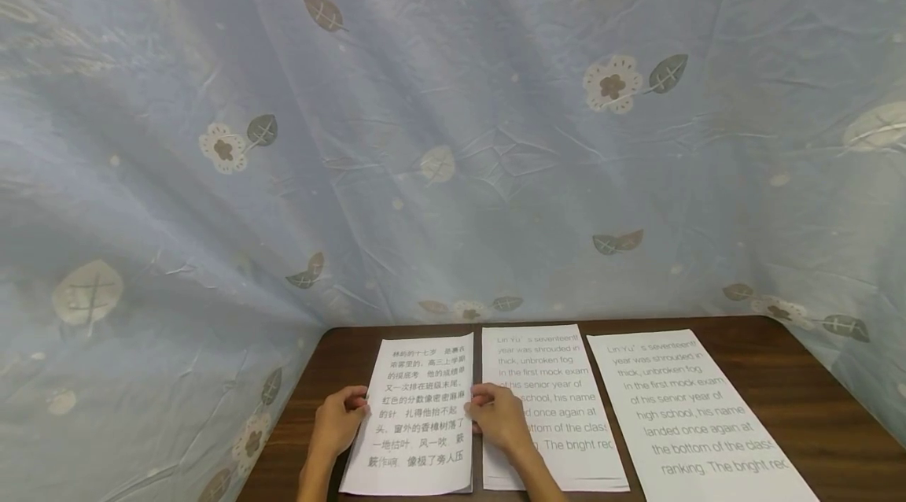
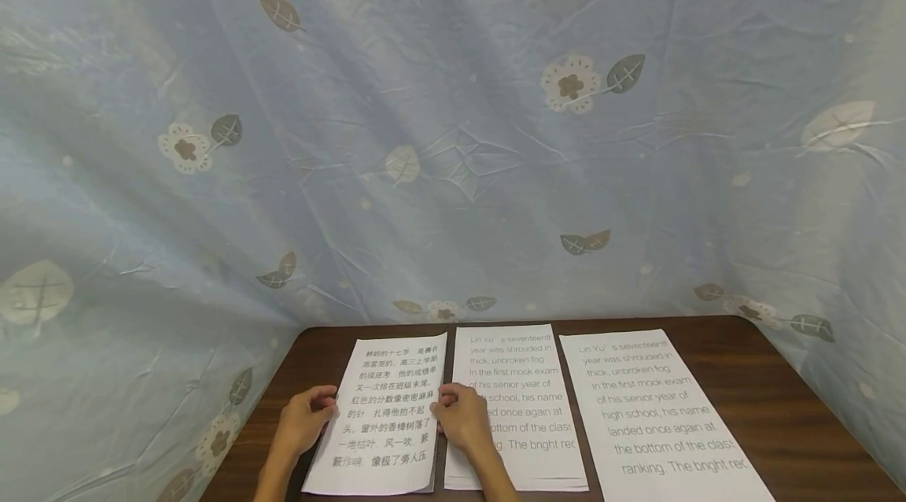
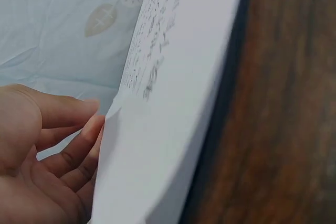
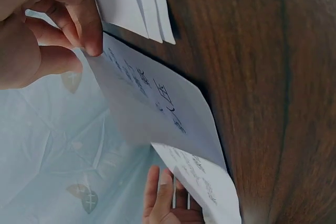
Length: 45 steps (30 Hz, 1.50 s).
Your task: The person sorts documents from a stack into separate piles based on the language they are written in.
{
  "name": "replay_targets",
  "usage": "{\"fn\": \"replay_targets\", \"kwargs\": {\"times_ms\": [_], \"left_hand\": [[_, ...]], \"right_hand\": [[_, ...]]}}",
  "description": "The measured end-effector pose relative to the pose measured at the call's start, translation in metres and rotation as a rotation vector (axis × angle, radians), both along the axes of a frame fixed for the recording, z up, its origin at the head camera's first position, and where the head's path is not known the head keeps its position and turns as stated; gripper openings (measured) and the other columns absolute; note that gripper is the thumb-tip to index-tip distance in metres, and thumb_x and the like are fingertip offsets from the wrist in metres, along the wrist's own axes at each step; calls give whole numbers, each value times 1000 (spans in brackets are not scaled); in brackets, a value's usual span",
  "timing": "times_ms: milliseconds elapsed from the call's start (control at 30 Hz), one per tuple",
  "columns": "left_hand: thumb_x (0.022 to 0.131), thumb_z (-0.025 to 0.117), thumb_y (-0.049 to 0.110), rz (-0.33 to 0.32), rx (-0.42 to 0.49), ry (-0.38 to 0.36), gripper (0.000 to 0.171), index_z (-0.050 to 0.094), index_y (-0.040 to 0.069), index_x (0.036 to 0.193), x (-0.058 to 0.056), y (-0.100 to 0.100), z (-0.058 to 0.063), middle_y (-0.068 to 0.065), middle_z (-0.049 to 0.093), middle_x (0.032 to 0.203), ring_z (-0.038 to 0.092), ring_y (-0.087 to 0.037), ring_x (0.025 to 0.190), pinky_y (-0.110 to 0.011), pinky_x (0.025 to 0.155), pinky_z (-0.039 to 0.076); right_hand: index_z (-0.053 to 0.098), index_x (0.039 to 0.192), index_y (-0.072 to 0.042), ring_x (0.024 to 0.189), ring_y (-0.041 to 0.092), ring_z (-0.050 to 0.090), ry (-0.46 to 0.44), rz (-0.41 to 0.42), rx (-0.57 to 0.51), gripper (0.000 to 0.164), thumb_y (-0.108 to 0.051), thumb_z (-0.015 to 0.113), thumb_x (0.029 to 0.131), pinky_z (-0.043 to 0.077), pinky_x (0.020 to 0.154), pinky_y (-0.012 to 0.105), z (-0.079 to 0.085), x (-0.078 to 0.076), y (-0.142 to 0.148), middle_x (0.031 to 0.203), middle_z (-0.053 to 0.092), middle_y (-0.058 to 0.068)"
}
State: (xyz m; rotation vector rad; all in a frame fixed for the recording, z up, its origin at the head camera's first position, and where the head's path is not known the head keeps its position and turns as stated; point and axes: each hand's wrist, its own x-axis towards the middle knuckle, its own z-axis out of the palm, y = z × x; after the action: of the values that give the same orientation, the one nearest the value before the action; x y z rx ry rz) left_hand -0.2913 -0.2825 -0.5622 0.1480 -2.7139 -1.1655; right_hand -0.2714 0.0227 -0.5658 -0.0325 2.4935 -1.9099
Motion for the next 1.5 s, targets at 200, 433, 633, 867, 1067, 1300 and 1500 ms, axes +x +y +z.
{"fn": "replay_targets", "kwargs": {"times_ms": [200, 433, 633, 867, 1067, 1300, 1500], "left_hand": [[90, 78, 6, 17, -6, 21, 31, 77, -1, 120, 2, 1, 5, -5, 75, 94, 65, -18, 86, -31, 77, 51], [92, 78, 10, 19, -6, 48, 32, 76, -3, 122, 3, 2, 13, -7, 76, 95, 71, -21, 89, -31, 73, 53], [92, 78, 9, 0, 37, 44, 35, 74, -4, 124, 4, 5, 15, -9, 77, 97, 71, -19, 87, -24, 67, 54], [92, 78, 10, -7, 64, 28, 37, 73, -5, 126, 5, 11, 17, -10, 76, 100, 68, -18, 87, -24, 63, 53], [92, 79, 11, -15, 51, 18, 37, 74, -4, 126, 6, 19, 18, -9, 75, 98, 69, -19, 88, -26, 66, 50], [93, 77, 11, -58, 81, 12, 36, 74, -4, 125, 6, 42, 16, -8, 75, 96, 70, -17, 83, -24, 65, 51], [95, 76, 13, -85, 101, -14, 38, 73, -4, 129, 6, 64, 12, -10, 74, 100, 67, -16, 82, -26, 64, 53]], "right_hand": [[71, 126, 9, 67, 14, 68, 29, 9, 72, 36, -4, 75, 93, 57, 56, 21, 1, 1, -1, 95, 69, 7], [71, 125, 7, 67, 16, 69, 30, 14, 73, 36, -7, 75, 93, 56, 55, 21, 1, 1, 1, 95, 68, 7], [71, 124, 7, 69, 17, 70, 14, 17, 30, 35, -7, 75, 93, 59, 58, 23, 1, 0, 4, 95, 68, 8], [71, 125, 6, 68, 17, 69, -8, 14, 20, 35, -9, 75, 93, 57, 58, 23, 3, 2, 5, 95, 68, 8], [71, 126, 5, 70, 18, 69, -30, 14, 4, 35, -9, 75, 94, 58, 59, 24, 5, 3, 6, 96, 68, 8], [72, 125, 5, 70, 17, 70, -22, 11, -2, 35, -9, 76, 93, 60, 59, 24, 2, 2, 10, 96, 70, 8], [72, 126, 5, 71, 18, 70, -18, 9, 2, 36, -9, 75, 92, 61, 61, 28, 3, 2, 17, 97, 71, 9]]}}
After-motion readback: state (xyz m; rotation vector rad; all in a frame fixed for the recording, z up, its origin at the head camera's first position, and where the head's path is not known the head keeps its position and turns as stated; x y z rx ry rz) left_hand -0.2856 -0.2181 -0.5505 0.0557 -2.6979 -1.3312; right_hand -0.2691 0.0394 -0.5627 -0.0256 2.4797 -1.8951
